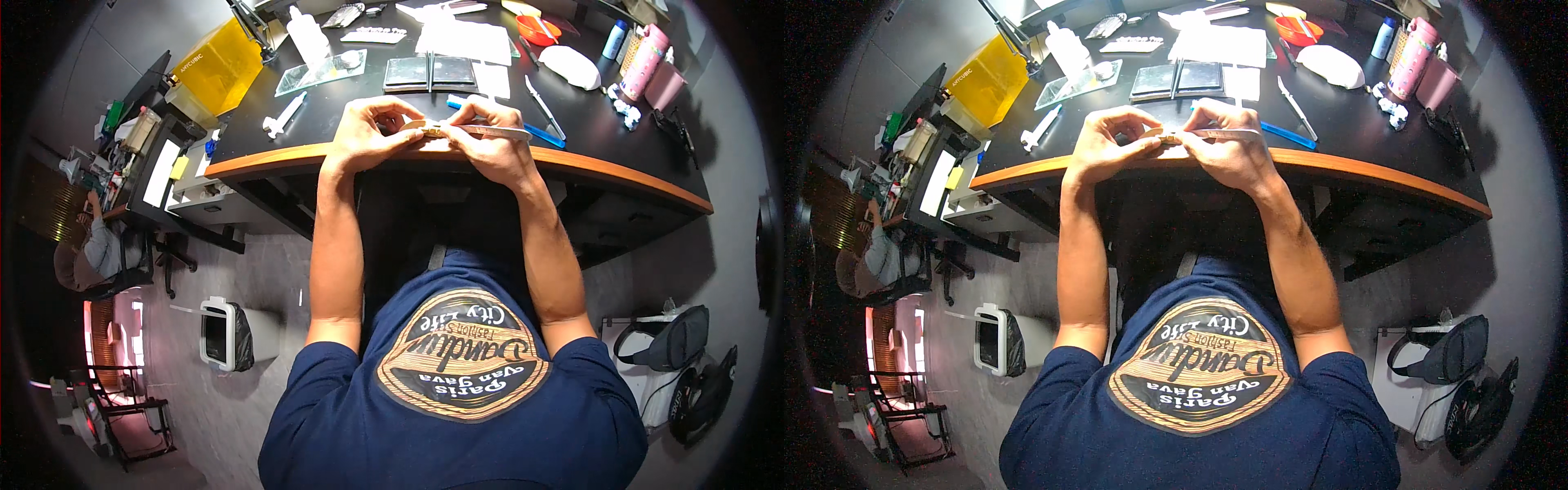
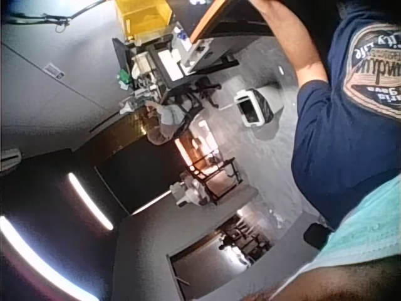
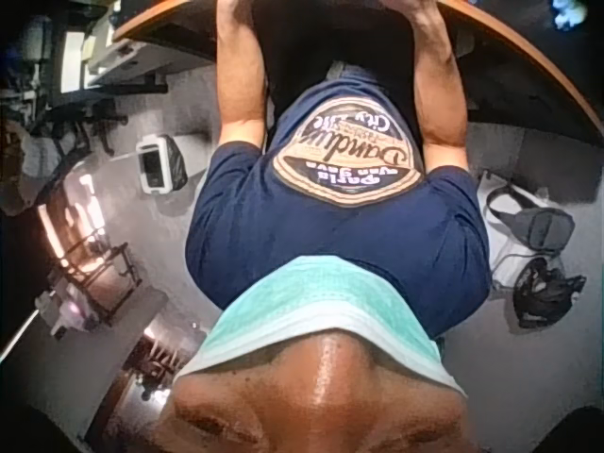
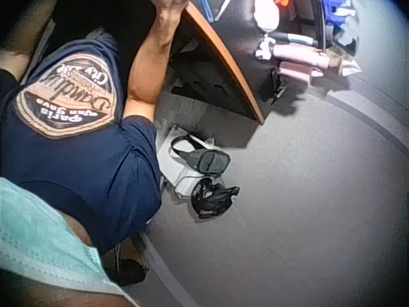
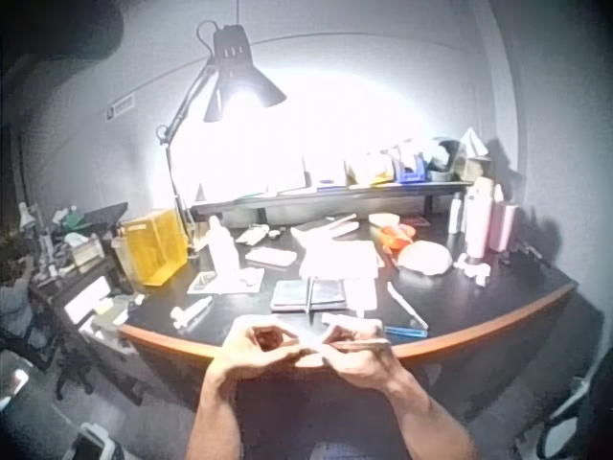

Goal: Inspecting and marking a dental model or prosthetic crown on a laboratory bench.

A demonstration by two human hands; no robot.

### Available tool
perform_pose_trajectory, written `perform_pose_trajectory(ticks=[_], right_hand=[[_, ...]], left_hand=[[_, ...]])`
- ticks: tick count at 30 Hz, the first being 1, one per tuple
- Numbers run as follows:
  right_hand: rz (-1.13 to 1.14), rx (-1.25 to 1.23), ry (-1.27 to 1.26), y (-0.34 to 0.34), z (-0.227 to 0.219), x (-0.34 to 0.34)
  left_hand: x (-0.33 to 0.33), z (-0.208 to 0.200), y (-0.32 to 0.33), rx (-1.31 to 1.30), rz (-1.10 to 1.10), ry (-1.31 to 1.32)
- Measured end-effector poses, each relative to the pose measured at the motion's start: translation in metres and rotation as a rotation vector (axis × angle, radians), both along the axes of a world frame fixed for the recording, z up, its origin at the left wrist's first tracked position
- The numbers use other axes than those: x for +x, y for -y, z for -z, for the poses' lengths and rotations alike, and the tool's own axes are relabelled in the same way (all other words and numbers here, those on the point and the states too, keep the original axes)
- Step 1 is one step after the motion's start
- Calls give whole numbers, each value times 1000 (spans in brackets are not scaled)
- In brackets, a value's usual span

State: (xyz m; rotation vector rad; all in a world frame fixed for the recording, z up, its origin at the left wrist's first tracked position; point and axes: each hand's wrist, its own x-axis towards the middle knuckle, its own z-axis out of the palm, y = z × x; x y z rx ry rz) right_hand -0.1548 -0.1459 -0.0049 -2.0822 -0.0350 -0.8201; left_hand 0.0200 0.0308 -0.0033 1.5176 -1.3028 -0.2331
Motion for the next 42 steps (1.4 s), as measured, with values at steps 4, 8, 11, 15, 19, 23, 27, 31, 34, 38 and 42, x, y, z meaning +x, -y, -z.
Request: perform_pose_trajectory(ticks=[4,8,11,15,19,23,27,31,34,38,42], right_hand=[[-21,36,91,2,5,6],[-15,36,88,2,5,6],[-9,2,6,2,2,2],[29,-8,-26,1,0,1],[35,6,-36,2,2,2],[18,-11,13,3,2,2],[0,-37,27,2,2,1],[-11,17,94,0,2,2],[-27,33,91,0,3,3],[-41,56,83,2,4,5],[-13,36,-20,3,5,3]], left_hand=[[1,0,0,9,5,-7],[2,1,1,6,-5,23],[2,2,1,-11,-4,21],[2,2,1,-21,-6,39],[2,1,1,-19,1,31],[1,0,1,-10,-2,26],[-1,-1,0,-14,4,19],[-1,-1,0,-12,-6,6],[0,0,1,-12,-10,8],[2,1,1,-10,-6,7],[2,2,1,-4,-9,7]])
